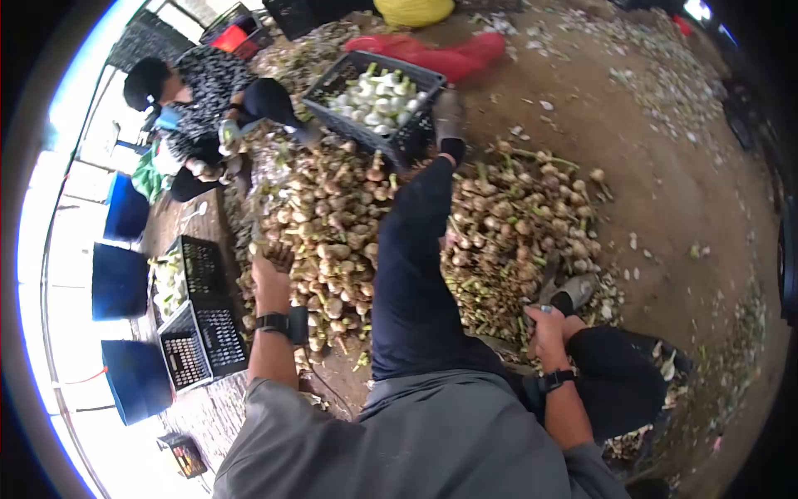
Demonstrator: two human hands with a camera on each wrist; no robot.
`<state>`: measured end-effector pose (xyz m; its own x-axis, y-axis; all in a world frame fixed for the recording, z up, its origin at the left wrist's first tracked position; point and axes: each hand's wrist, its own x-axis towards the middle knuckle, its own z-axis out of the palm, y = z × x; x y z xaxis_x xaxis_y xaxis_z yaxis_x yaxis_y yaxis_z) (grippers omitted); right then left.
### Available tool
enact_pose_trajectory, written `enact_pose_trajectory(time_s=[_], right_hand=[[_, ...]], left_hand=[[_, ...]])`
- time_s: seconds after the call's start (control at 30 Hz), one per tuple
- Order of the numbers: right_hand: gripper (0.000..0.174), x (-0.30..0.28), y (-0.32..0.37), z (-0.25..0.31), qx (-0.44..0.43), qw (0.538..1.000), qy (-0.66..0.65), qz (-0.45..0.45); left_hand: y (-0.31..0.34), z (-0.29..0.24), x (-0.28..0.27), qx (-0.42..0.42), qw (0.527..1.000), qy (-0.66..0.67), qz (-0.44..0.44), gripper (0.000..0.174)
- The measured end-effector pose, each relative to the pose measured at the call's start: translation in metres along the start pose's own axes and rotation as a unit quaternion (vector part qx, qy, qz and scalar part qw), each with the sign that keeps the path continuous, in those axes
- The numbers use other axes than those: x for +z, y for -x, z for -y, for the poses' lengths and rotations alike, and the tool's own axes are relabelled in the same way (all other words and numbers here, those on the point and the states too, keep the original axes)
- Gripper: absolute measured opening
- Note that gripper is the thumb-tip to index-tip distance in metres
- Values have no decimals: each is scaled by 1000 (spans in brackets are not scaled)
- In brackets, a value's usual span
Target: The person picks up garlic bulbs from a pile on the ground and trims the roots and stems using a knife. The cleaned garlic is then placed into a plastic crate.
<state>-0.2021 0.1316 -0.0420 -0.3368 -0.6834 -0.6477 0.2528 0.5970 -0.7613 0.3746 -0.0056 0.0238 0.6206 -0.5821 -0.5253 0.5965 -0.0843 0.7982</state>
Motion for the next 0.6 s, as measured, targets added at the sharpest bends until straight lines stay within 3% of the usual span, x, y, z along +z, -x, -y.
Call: enact_pose_trajectory(time_s=[0.1, 0.17, 0.23, 0.3, 0.37, 0.43, 0.47, 0.53, 0.6], right_hand=[[15, 5, 5, 11, 28, 999, -17, 0], [16, 1, 3, 7, 32, 999, -19, -19], [15, -5, -3, -2, 35, 998, -51, 5], [14, -8, -4, 0, 44, 997, -63, -10], [13, -11, -2, 7, 36, 995, -94, -18], [13, -13, -3, 10, 36, 993, -109, -34], [14, -12, -4, 11, 38, 990, -126, -51], [15, -15, -9, 5, 50, 986, -139, -72], [16, -16, -10, 4, 63, 985, -141, -82]], left_hand=[[30, 15, 55, 136, 984, -96, 60, 27], [111, 34, 129, 170, 961, -137, 171, 19], [152, 73, 184, 82, 929, -226, 280, 17], [175, 122, 222, 16, 828, -386, 408, 24], [163, 192, 241, -12, 702, -552, 449, 34], [138, 264, 238, 104, 501, -727, 459, 39], [117, 297, 228, 100, 494, -729, 464, 39], [83, 349, 204, 58, 383, -815, 430, 36], [76, 362, 193, 38, 363, -831, 420, 42]])
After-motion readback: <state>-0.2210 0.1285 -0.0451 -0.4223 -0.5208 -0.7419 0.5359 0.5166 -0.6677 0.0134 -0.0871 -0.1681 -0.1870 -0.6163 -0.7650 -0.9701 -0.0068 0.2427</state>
